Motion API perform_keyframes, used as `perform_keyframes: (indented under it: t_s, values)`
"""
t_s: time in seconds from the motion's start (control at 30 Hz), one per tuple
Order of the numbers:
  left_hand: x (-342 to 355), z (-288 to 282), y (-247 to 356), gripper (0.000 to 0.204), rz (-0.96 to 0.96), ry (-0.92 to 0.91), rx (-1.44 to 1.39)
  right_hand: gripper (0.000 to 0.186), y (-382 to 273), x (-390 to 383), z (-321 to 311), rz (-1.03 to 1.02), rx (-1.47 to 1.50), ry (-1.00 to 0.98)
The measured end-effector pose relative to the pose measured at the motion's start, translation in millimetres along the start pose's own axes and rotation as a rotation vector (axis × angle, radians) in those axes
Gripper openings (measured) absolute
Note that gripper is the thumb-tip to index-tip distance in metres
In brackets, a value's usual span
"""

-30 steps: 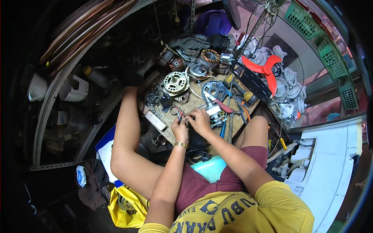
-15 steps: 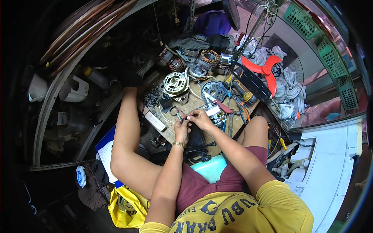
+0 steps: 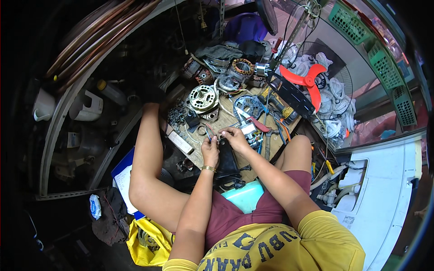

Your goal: The person repairs an electric fan by connecting and securing wires to the motor assembly.

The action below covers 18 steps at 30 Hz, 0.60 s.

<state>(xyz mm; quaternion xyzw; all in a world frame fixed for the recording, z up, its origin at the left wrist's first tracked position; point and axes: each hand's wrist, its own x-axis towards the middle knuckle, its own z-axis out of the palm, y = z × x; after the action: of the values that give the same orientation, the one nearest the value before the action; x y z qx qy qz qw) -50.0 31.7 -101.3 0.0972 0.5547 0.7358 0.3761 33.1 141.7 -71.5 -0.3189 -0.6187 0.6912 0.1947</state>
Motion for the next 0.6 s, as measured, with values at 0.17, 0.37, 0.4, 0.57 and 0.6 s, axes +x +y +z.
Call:
perform_keyframes:
  t_s: [0.17,0.37,0.4,0.57,0.6]
  values:
    - [5,-3,-8,0.018,0.134,0.125,0.180,0.014,-9,-21,18,-0.282,-0.292,0.154]
    - [8,-5,-16,0.024,0.239,0.261,0.434,0.023,-10,-37,33,-0.345,-0.508,0.199]
    - [7,-7,-16,0.024,0.240,0.265,0.437,0.024,-11,-40,37,-0.345,-0.565,0.227]
    - [-9,3,-8,0.016,0.263,0.211,0.496,0.023,-12,-43,39,-0.333,-0.629,0.295]
    - [-14,7,-5,0.016,0.261,0.212,0.497,0.021,-14,-42,39,-0.288,-0.661,0.344]
